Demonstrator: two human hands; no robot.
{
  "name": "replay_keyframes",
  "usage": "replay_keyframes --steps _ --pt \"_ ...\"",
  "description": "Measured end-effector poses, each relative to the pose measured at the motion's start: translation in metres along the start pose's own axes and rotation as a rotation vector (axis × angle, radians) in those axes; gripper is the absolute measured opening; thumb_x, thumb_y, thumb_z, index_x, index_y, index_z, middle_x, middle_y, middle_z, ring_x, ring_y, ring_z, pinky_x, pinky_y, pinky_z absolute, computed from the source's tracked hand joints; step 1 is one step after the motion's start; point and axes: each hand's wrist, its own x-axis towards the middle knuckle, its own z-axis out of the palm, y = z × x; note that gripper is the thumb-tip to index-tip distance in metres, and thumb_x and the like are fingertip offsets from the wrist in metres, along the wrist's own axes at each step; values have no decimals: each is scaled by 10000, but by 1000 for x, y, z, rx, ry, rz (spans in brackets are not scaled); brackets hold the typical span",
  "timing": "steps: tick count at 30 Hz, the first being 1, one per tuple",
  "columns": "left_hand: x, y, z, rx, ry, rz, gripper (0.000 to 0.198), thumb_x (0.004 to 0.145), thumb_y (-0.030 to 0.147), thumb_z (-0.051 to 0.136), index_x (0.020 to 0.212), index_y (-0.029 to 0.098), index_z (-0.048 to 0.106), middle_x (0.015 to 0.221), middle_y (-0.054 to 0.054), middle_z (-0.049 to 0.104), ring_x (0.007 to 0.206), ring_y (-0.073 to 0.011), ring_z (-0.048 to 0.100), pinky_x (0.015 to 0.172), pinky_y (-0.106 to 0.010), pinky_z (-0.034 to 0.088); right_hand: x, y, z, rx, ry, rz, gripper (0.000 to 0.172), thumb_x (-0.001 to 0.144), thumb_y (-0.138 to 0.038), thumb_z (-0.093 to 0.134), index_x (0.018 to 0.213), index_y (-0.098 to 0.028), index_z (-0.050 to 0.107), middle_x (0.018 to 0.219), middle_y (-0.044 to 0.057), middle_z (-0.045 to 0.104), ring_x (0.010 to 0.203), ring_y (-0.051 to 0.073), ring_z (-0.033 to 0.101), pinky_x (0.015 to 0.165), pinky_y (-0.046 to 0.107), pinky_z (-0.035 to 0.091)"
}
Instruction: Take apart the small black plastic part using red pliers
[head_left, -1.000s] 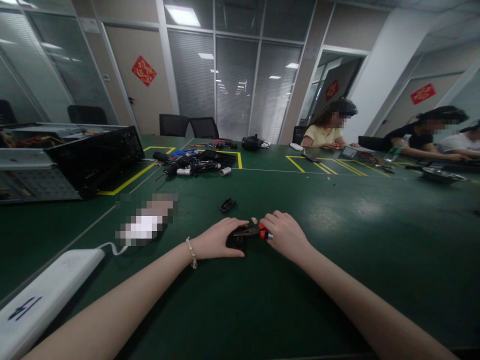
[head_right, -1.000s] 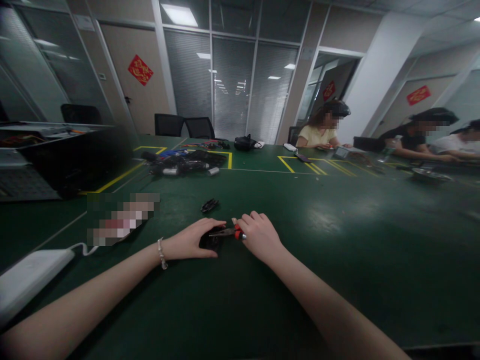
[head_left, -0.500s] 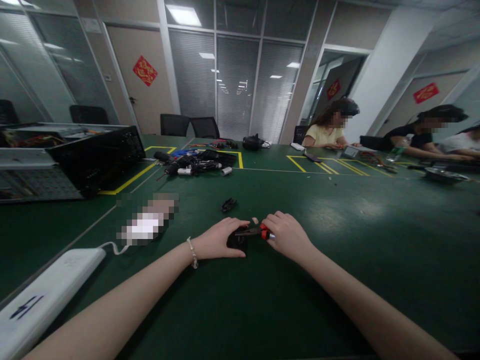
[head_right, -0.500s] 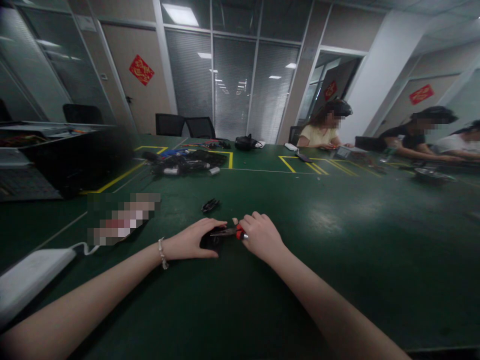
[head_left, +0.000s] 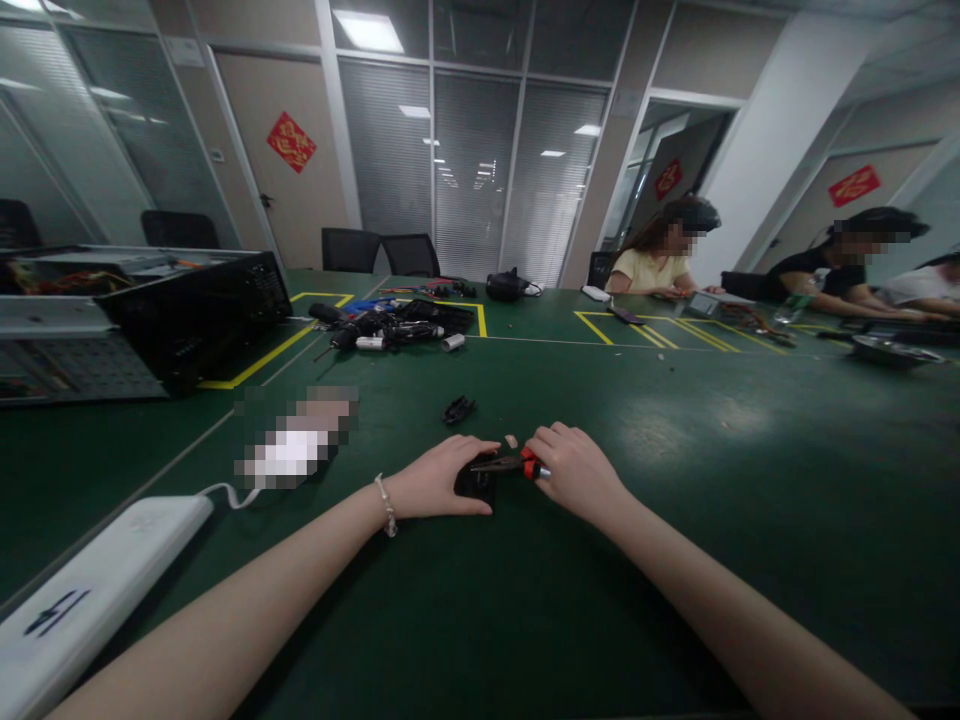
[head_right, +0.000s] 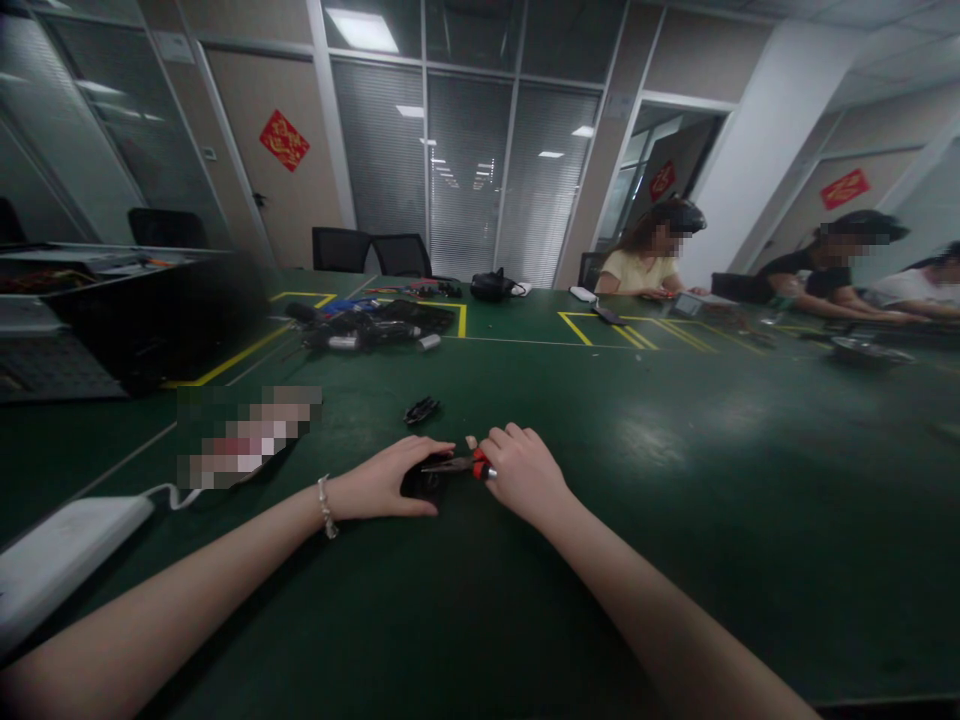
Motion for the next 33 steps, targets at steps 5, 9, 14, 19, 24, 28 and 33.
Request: replay_keyframes --steps 5,9,14,19,24,28,33 --pt "0 1 0 -10 4 2 706 663 442 670 1264 250 353 1228 -67 462 1090 -238 444 914 -388 364 0 -1 -1 -12 21 -21 207 703 -211 559 899 -154 587 872 63 586 778 181 461 664 287 326" --pt "0 0 0 -9 10 9 712 661 441 672 1267 253 349 1228 -66 462 1091 -238 444 920 -390 357 0 -1 -1 1 5 2 194 697 -217 561 879 -159 589 851 63 595 775 183 465 662 287 329" --pt "-1 0 0 -7 12 14 704 663 441 670 1264 257 353 1219 -66 468 1092 -238 443 920 -388 358 1 0 0 21 -3 14 178 689 -211 563 857 -160 593 842 61 601 768 179 469 652 279 332" --pt "0 -1 1 -2 8 15 708 664 440 671 1267 255 349 1223 -66 466 1090 -235 446 921 -385 360 1 -1 -2 -8 12 -6 183 701 -212 561 875 -161 592 841 58 600 765 176 465 657 280 325" --pt "0 0 1 -4 11 6 706 662 444 670 1264 253 352 1225 -70 467 1091 -241 448 917 -393 361 0 -1 -2 -24 16 -11 186 705 -222 562 880 -164 591 843 58 598 771 181 460 652 285 320" --pt "0 1 0 -7 7 7 704 668 448 663 1267 254 348 1228 -72 464 1092 -244 448 917 -399 361 0 0 -1 20 -5 14 171 703 -222 557 861 -166 591 842 50 599 766 175 463 649 278 331" --pt "0 1 0 -16 4 11 705 661 451 668 1263 263 354 1225 -67 463 1094 -251 447 921 -412 358 -1 1 0 35 -25 22 187 696 -224 563 872 -167 588 837 58 599 768 175 472 650 276 336"
